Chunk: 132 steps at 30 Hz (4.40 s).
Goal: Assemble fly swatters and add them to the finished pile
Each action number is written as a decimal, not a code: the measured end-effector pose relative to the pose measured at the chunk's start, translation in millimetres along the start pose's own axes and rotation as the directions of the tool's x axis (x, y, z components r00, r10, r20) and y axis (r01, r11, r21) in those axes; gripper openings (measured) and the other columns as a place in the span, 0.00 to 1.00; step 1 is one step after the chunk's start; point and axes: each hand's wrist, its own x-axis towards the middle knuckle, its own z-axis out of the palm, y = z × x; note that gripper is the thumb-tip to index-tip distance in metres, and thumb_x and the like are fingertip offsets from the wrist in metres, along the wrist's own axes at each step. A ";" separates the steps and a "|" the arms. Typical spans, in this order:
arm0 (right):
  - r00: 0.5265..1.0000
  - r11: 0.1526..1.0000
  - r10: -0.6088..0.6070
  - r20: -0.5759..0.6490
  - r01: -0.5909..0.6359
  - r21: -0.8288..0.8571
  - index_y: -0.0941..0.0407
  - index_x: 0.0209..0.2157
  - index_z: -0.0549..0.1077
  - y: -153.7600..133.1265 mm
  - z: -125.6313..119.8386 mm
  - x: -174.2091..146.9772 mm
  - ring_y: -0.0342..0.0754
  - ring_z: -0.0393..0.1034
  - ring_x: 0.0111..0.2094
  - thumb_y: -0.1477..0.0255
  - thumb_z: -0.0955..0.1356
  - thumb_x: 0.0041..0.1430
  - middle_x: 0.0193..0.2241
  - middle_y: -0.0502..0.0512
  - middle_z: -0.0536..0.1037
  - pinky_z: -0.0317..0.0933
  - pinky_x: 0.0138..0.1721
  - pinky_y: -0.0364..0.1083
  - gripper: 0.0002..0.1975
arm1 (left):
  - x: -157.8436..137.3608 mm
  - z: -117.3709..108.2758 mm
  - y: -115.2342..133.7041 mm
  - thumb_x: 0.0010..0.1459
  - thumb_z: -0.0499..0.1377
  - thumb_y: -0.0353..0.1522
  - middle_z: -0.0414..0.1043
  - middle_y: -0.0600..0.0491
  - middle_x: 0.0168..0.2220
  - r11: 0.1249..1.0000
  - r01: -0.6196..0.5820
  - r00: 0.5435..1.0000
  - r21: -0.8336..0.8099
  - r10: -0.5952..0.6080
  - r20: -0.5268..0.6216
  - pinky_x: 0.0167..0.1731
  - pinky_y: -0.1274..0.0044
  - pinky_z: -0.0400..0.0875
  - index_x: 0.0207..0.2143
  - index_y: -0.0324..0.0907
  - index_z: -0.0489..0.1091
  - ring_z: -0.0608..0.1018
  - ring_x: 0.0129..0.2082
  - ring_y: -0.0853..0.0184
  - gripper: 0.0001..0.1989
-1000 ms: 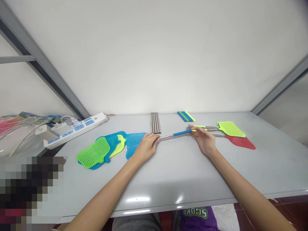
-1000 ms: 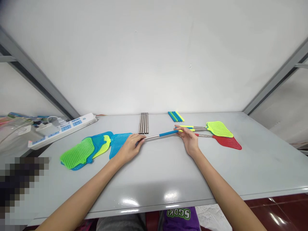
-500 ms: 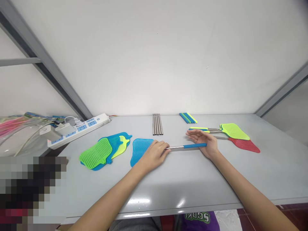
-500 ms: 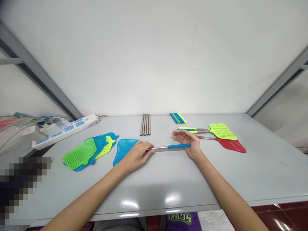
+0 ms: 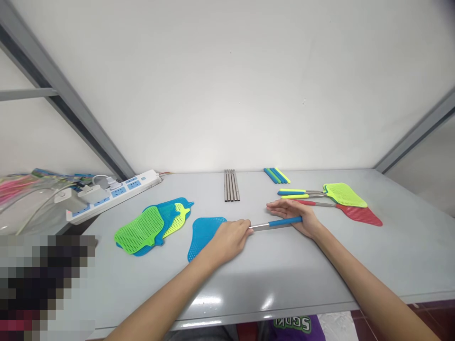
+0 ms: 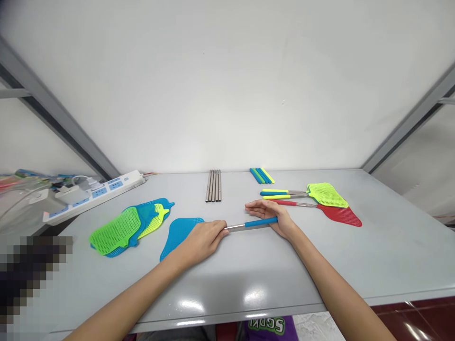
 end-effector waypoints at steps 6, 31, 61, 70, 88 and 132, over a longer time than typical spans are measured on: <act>0.999 0.996 0.042 0.020 -0.040 -0.084 0.59 0.34 0.72 2.0 5.7 -1.8 0.52 0.60 0.46 0.67 0.60 0.53 0.40 0.59 0.71 0.47 0.50 0.53 0.15 | -3.4 3.5 5.5 0.59 0.37 0.34 0.67 0.54 0.30 0.997 -0.014 0.998 0.079 0.009 0.065 0.21 0.77 0.56 0.32 0.42 0.56 0.71 0.25 0.67 0.12; 0.989 0.989 0.145 0.032 -0.144 -0.009 0.59 0.31 0.72 10.4 31.5 -5.7 0.52 0.64 0.42 0.64 0.61 0.52 0.36 0.60 0.72 0.56 0.44 0.54 0.14 | -0.4 -2.1 17.6 0.57 0.39 0.29 0.69 0.52 0.31 0.993 0.118 0.967 -0.002 -0.114 0.226 0.23 0.77 0.57 0.32 0.42 0.59 0.72 0.29 0.66 0.10; 0.881 0.854 0.453 0.140 -0.383 -0.353 0.61 0.41 0.69 -1.0 21.9 -7.1 0.33 0.43 0.11 0.65 0.66 0.47 0.12 0.41 0.53 0.40 0.11 0.38 0.20 | -1.3 -14.3 9.7 0.59 0.36 0.37 0.68 0.52 0.27 0.990 0.128 0.985 0.055 -0.134 0.107 0.22 0.77 0.56 0.29 0.40 0.61 0.71 0.25 0.66 0.17; 0.854 0.837 0.492 0.170 -0.409 -0.364 0.62 0.38 0.71 -2.9 28.8 -9.3 0.33 0.40 0.13 0.64 0.67 0.45 0.11 0.41 0.51 0.35 0.13 0.39 0.20 | -6.1 -0.1 16.7 0.59 0.34 0.34 0.68 0.51 0.26 0.997 0.076 0.982 0.023 -0.079 0.173 0.20 0.77 0.56 0.31 0.40 0.60 0.72 0.24 0.67 0.17; 0.851 0.832 0.496 0.170 -0.410 -0.374 0.61 0.34 0.73 3.9 32.0 -13.4 0.35 0.44 0.14 0.64 0.67 0.43 0.12 0.43 0.53 0.41 0.14 0.39 0.18 | -11.8 -7.0 22.7 0.59 0.34 0.35 0.67 0.52 0.22 0.995 0.095 0.979 -0.037 -0.086 0.182 0.20 0.77 0.55 0.28 0.40 0.62 0.70 0.22 0.68 0.20; 0.871 0.874 0.476 0.120 -0.453 -0.177 0.60 0.43 0.68 3.5 26.1 -9.9 0.35 0.39 0.15 0.67 0.64 0.50 0.13 0.43 0.52 0.46 0.16 0.39 0.18 | -2.8 0.0 7.2 0.58 0.41 0.36 0.67 0.55 0.24 0.995 0.058 0.998 -0.075 -0.060 -0.024 0.24 0.79 0.56 0.26 0.40 0.60 0.69 0.24 0.69 0.14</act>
